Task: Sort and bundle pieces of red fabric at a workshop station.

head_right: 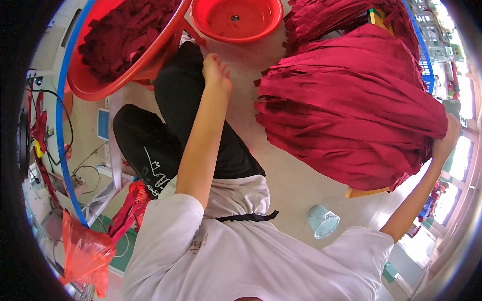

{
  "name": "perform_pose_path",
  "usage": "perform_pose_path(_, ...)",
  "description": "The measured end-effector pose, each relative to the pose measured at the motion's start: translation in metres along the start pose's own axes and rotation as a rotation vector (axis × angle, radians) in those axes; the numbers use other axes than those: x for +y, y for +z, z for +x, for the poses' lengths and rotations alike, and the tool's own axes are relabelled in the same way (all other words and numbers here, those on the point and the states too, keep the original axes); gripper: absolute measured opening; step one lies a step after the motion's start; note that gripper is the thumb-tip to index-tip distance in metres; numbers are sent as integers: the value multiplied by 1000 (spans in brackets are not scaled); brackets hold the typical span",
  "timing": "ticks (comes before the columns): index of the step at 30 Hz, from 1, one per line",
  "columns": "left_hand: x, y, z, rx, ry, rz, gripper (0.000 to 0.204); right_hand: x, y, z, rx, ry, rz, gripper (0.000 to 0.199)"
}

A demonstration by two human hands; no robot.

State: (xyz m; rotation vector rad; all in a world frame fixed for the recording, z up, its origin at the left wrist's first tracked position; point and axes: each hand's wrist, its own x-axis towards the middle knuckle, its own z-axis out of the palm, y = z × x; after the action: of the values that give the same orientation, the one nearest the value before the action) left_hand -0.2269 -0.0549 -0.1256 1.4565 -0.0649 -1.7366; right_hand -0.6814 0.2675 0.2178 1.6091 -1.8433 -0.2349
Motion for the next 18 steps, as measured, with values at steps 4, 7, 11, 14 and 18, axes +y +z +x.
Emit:
perform_pose_path(4,-4,6,-2,-26,-12,-47,38,6,3,-3,17,9,-17,36)
perform_pose_path(7,-6,8,-2,-43,-58,-63,30,-5,3,-4,-9,34,47,34)
perform_pose_path(11,-8,7,-1,-108,-34,-90,25,-53,3,2,-209,98,236,30)
perform_pose_path(14,-7,8,-5,-123,-58,-111,22,-81,-2,14,-299,40,206,30)
perform_pose_path(18,-1,10,-14,-154,-91,-126,18,-86,-2,21,-402,113,194,32)
